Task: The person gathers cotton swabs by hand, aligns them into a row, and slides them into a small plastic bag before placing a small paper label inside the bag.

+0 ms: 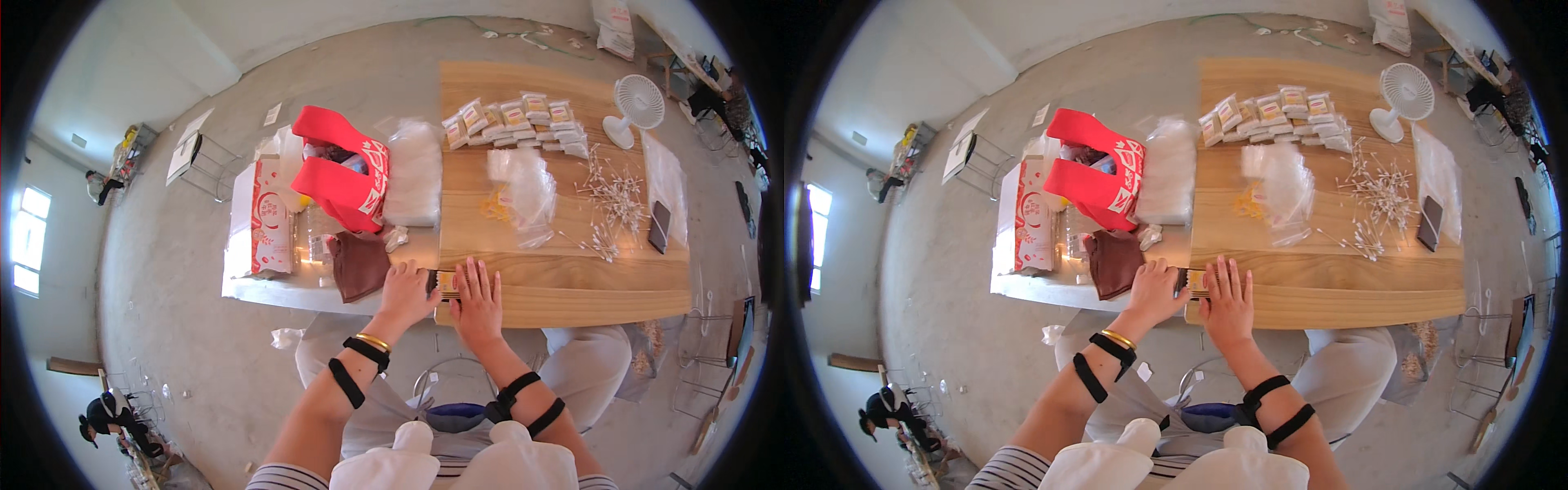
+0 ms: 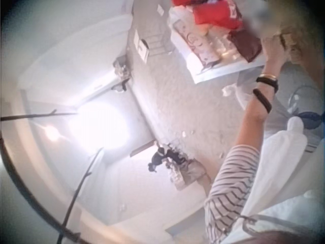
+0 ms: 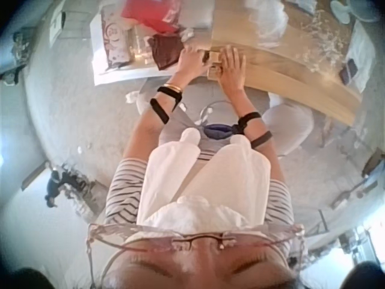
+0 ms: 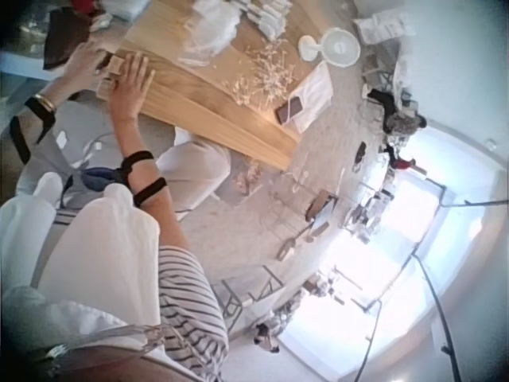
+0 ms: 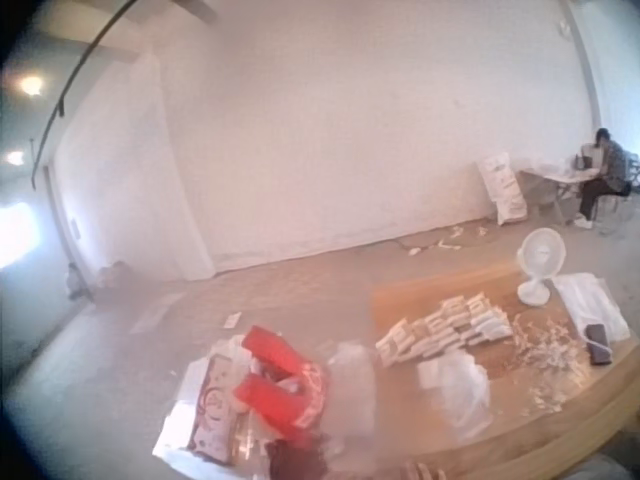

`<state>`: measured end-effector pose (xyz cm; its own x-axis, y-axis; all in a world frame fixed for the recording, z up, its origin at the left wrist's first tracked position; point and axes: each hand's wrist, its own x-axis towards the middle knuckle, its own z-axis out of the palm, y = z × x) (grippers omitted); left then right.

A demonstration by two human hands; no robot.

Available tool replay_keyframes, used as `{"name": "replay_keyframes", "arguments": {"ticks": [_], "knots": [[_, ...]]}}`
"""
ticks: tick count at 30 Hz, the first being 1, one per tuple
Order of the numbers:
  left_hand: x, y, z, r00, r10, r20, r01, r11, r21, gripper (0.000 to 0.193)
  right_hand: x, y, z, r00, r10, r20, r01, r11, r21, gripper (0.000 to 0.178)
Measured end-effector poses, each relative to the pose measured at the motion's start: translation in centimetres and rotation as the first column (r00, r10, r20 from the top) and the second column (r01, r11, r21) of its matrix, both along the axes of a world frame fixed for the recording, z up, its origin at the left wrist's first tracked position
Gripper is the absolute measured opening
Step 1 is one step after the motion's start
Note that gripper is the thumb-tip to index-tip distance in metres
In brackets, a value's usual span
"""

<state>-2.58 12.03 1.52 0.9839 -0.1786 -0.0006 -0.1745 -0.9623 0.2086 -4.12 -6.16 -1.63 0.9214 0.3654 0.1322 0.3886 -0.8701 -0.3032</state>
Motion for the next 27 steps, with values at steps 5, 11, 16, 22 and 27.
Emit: {"name": "replay_keyframes", "arguments": {"ticks": [5, 11, 16, 22, 27], "knots": [[0.5, -1.2, 0.6, 0.996, 0.029, -0.087, -0.025, 0.999, 0.039, 0.037, 0.3, -0.4, -0.4, 1.0, -0.009, 0.003, 0.009, 1.0, 0.006, 0.072], [0.9, -1.0, -0.1, 0.983, 0.014, -0.183, -0.007, 0.999, 0.04, 0.034, 0.2, -0.3, 0.0, 1.0, -0.014, 0.004, 0.014, 1.0, -0.013, 0.073], [0.9, 0.2, -0.9, 0.958, 0.009, -0.285, -0.094, 0.954, -0.285, 0.025, 0.3, -0.4, -0.1, 1.0, -0.003, 0.011, 0.003, 1.0, -0.012, 0.074], [0.5, -0.3, -1.0, 0.968, 0.069, -0.242, -0.138, 0.95, -0.281, 0.023, 0.1, -0.3, -0.5, 1.0, -0.011, 0.006, 0.011, 1.0, -0.015, 0.072], [0.3, -0.4, -0.3, 0.955, 0.153, -0.254, -0.23, 0.922, -0.311, 0.021, 0.2, -0.3, -0.4, 1.0, -0.008, 0.011, 0.008, 1.0, -0.01, 0.071]]}}
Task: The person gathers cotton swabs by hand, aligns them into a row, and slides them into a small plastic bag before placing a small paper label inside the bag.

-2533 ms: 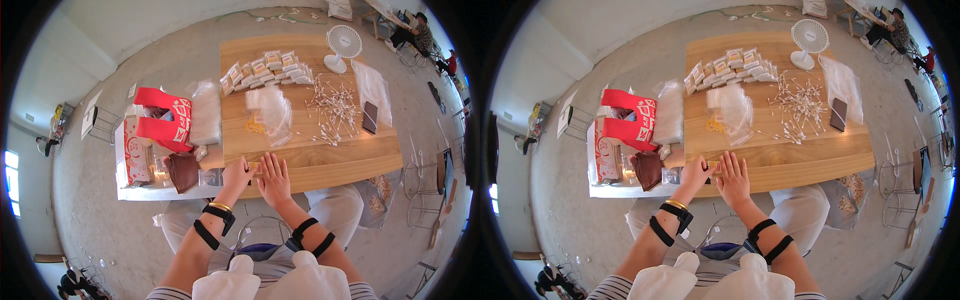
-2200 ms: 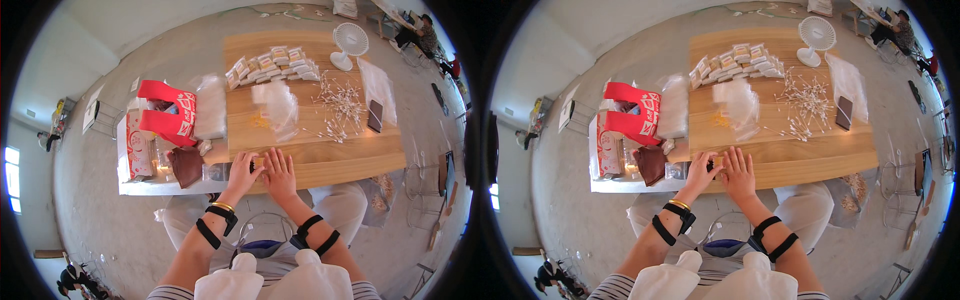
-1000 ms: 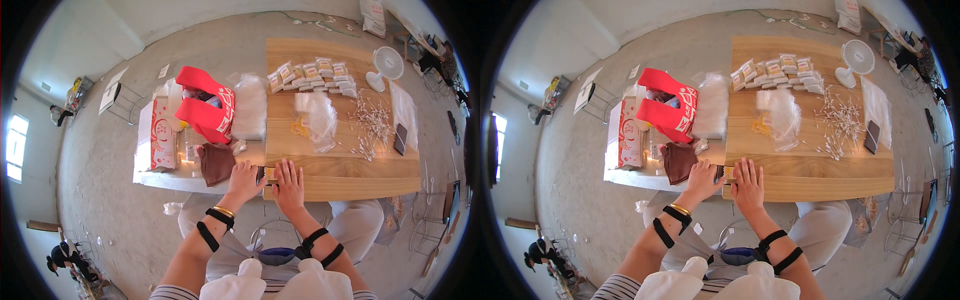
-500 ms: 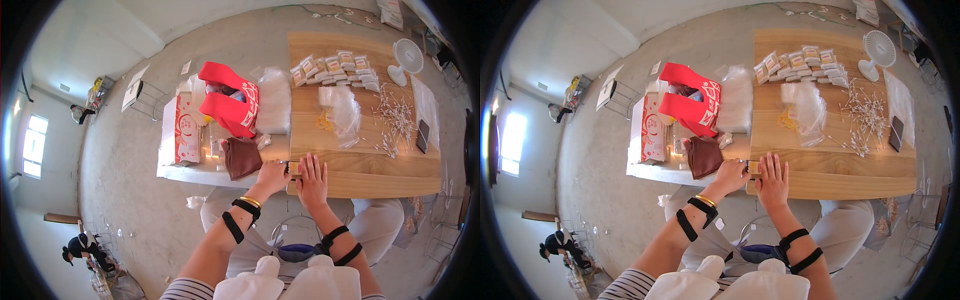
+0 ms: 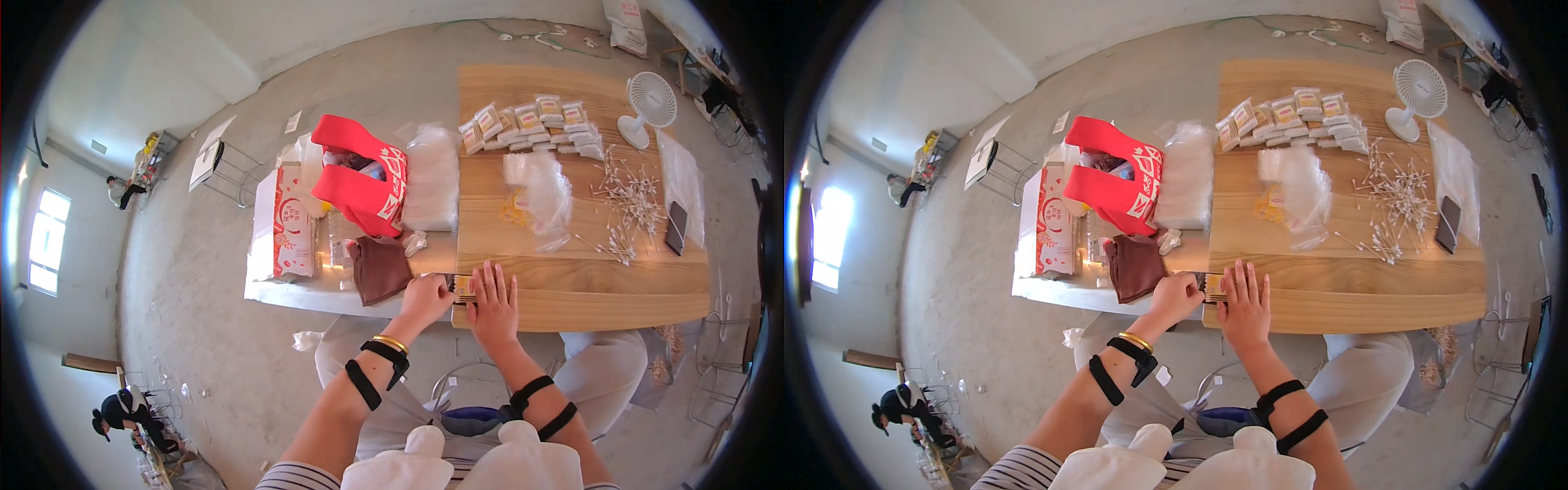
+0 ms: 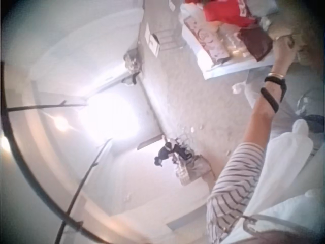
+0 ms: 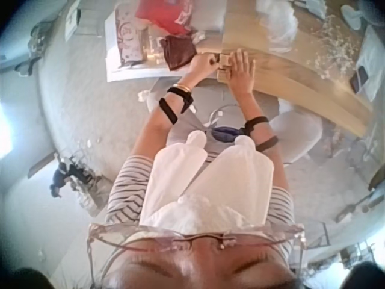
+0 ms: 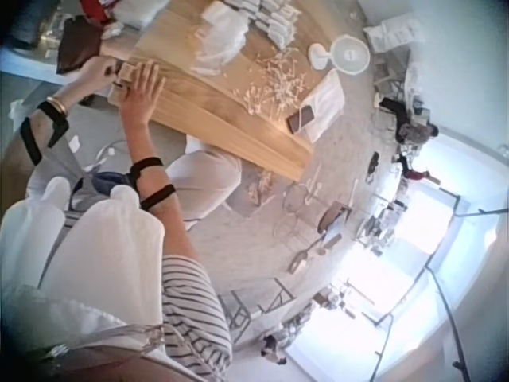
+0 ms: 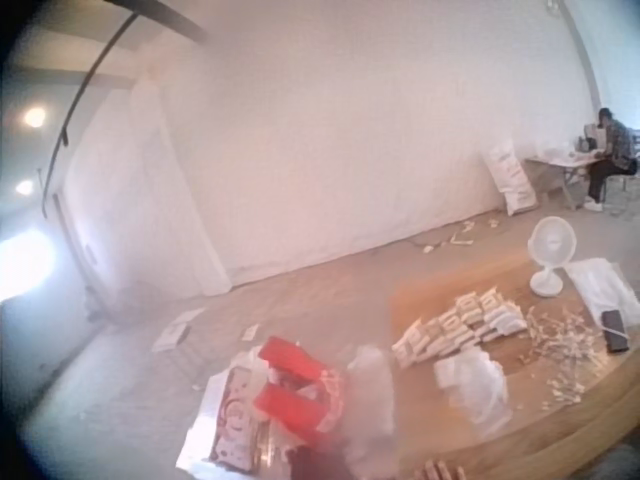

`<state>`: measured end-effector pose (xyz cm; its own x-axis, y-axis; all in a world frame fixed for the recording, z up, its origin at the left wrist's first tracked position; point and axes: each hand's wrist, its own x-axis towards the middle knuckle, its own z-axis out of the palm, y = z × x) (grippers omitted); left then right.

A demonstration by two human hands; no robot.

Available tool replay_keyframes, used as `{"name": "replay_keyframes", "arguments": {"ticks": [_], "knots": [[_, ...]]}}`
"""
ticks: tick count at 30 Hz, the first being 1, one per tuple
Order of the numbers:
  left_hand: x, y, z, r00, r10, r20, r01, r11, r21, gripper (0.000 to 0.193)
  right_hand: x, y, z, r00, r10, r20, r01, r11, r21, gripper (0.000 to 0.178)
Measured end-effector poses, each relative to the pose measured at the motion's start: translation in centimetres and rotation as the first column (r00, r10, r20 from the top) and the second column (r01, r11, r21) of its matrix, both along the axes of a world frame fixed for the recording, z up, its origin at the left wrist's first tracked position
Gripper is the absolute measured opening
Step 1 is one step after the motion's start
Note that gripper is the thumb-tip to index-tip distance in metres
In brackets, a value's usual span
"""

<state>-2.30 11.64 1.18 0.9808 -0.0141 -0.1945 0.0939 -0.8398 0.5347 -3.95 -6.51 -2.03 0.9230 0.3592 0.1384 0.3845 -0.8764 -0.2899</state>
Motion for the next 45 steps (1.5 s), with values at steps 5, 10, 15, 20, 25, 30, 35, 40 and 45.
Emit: {"name": "replay_keyframes", "arguments": {"ticks": [5, 10, 15, 20, 25, 30, 35, 40, 45], "knots": [[-0.8, -0.3, -0.9, 0.995, 0.078, 0.061, -0.071, 0.992, -0.107, 0.019, -0.3, 0.0, 0.7, 1.0, 0.01, -0.024, -0.01, 1.0, 0.012, 0.071], [-1.0, -0.9, -1.1, 0.978, 0.191, 0.077, -0.174, 0.966, -0.191, 0.016, -0.2, 0.0, 0.7, 0.999, 0.015, -0.041, -0.015, 1.0, 0.002, 0.073], [-1.1, -1.1, -1.7, 0.965, 0.212, 0.152, -0.178, 0.961, -0.21, 0.014, -0.4, 0.0, 0.7, 0.999, 0.02, -0.025, -0.02, 1.0, -0.013, 0.073], [-1.2, -1.3, -1.1, 0.959, 0.175, 0.225, -0.146, 0.979, -0.141, 0.012, -0.1, 0.8, 0.1, 0.999, 0.028, -0.032, -0.028, 0.999, 0.018, 0.074], [-1.0, -1.0, 0.2, 0.958, -0.113, 0.264, 0.068, 0.982, 0.174, 0.011, 0.1, 1.9, 0.4, 0.996, 0.048, -0.069, -0.052, 0.997, -0.059, 0.081], [-0.9, 0.9, -1.4, 0.859, 0.113, 0.499, -0.114, 0.993, -0.029, 0.013, 0.2, 1.9, 0.6, 0.995, 0.06, -0.08, -0.059, 0.998, 0.014, 0.086], [-0.8, 3.1, -7.0, 0.751, 0.654, -0.085, -0.579, 0.592, -0.56, 0.033, -0.1, 2.3, 1.4, 0.987, 0.119, -0.108, -0.12, 0.993, 0.001, 0.091], [-0.2, 1.8, -6.7, 0.79, 0.613, 0.015, -0.517, 0.679, -0.521, 0.05, 0.1, -0.7, 1.1, 0.996, 0.026, -0.081, -0.023, 0.999, 0.034, 0.094], [0.0, 1.8, -5.7, 0.859, 0.478, 0.18, -0.408, 0.854, -0.323, 0.049, 0.5, 0.8, 0.7, 0.99, 0.082, -0.117, -0.087, 0.996, -0.035, 0.096]]}}
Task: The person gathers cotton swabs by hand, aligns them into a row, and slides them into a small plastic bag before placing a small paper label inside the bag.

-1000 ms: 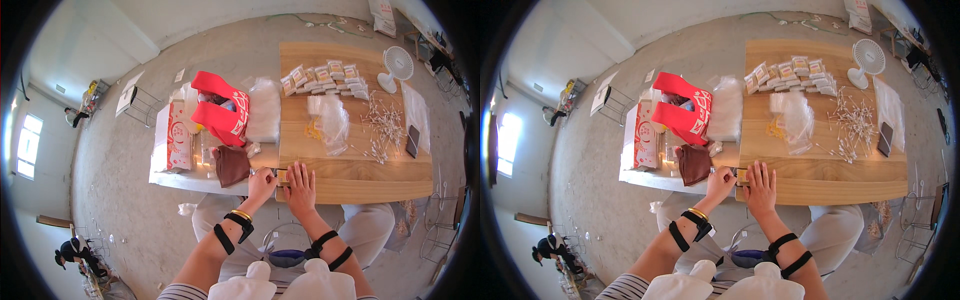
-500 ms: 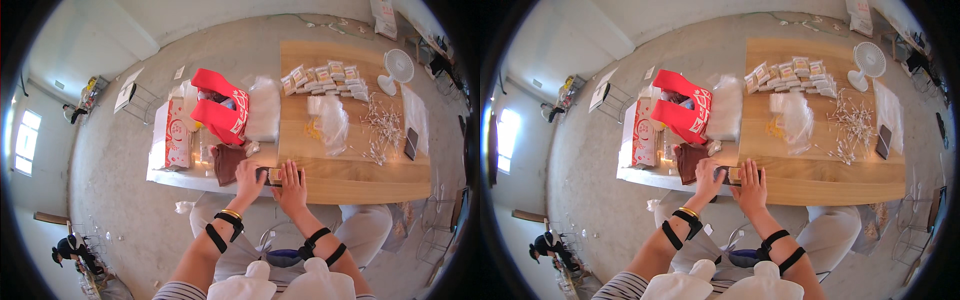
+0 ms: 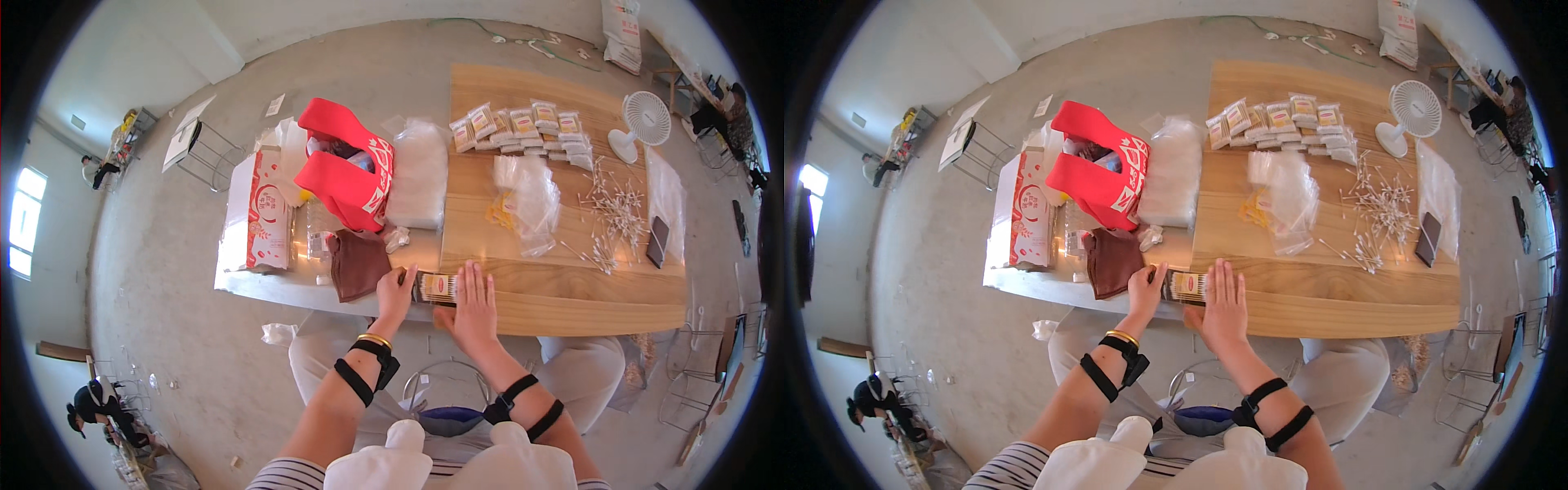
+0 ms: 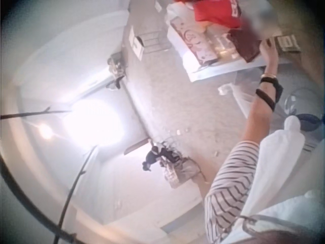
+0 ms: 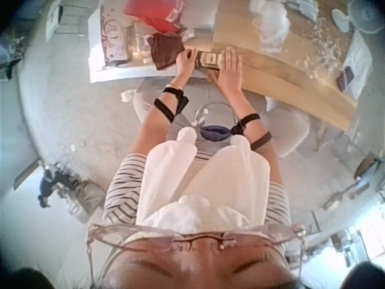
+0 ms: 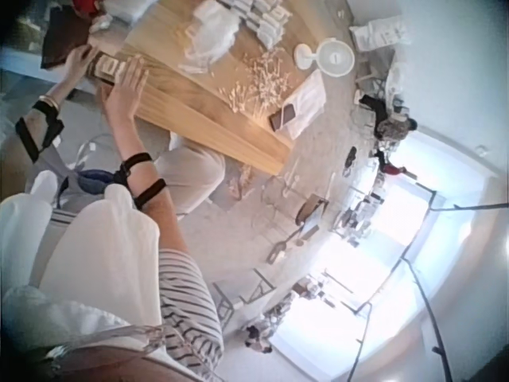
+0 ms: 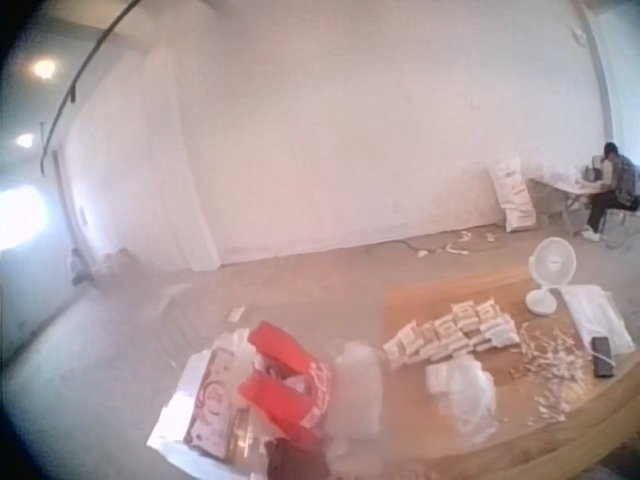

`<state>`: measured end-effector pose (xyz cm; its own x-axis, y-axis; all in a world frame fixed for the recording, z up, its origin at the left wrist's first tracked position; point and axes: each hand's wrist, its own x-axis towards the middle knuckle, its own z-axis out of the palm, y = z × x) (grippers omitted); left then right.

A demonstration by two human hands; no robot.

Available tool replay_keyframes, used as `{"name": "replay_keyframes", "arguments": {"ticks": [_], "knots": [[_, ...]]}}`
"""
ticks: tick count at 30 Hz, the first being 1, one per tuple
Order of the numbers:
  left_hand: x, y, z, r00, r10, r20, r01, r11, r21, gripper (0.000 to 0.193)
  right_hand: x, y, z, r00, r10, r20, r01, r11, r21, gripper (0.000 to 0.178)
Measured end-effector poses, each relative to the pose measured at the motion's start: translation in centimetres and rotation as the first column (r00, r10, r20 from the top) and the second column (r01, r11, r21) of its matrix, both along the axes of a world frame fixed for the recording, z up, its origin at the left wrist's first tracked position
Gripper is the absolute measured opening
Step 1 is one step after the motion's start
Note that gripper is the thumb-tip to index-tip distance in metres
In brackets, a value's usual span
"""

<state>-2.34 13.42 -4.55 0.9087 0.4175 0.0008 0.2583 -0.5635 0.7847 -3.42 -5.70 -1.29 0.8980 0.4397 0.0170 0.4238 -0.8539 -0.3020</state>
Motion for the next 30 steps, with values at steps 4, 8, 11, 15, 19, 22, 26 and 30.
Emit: {"name": "replay_keyframes", "arguments": {"ticks": [4, 8, 11, 15, 19, 22, 26, 30], "knots": [[-0.3, 0.1, 0.2, 0.999, -0.008, 0.052, 0.009, 1.0, -0.01, 0.048, -0.7, 2.1, 0.2, 1.0, 0.008, -0.021, -0.007, 0.998, 0.062, 0.1], [0.1, -0.7, 0.4, 0.999, -0.033, 0.03, 0.034, 0.999, -0.033, 0.047, -0.7, 1.2, 0.2, 1.0, -0.008, -0.011, 0.009, 0.999, 0.051, 0.099], [0.3, -0.4, -0.2, 0.997, -0.059, -0.048, 0.06, 0.998, 0.009, 0.047, -0.2, -0.5, -0.1, 1.0, -0.013, 0.01, 0.013, 0.999, 0.041, 0.096], [-1.1, 0.7, 3.0, 0.975, -0.016, -0.223, 0.014, 1.0, -0.009, 0.05, 0.7, -7.8, 0.0, 0.99, -0.105, 0.098, 0.085, 0.977, 0.197, 0.072], [-3.0, 1.5, 5.2, 0.983, -0.173, 0.063, 0.157, 0.966, 0.207, 0.043, 3.4, -17.4, 2.0, 0.876, -0.438, 0.201, 0.398, 0.893, 0.209, 0.05], [-4.6, 0.2, 6.8, 0.956, -0.253, 0.145, 0.198, 0.928, 0.315, 0.044, 5.7, -21.2, 2.6, 0.828, -0.512, 0.227, 0.468, 0.855, 0.223, 0.046], [-5.8, -3.3, 7.2, 0.899, -0.409, 0.157, 0.326, 0.864, 0.383, 0.049, 9.3, -21.1, 1.4, 0.835, -0.473, 0.281, 0.432, 0.88, 0.196, 0.035], [-5.9, -8.1, 8.3, 0.809, -0.588, 0.015, 0.544, 0.757, 0.361, 0.058, 10.3, -20.1, 0.1, 0.838, -0.493, 0.235, 0.451, 0.867, 0.211, 0.03]]}}
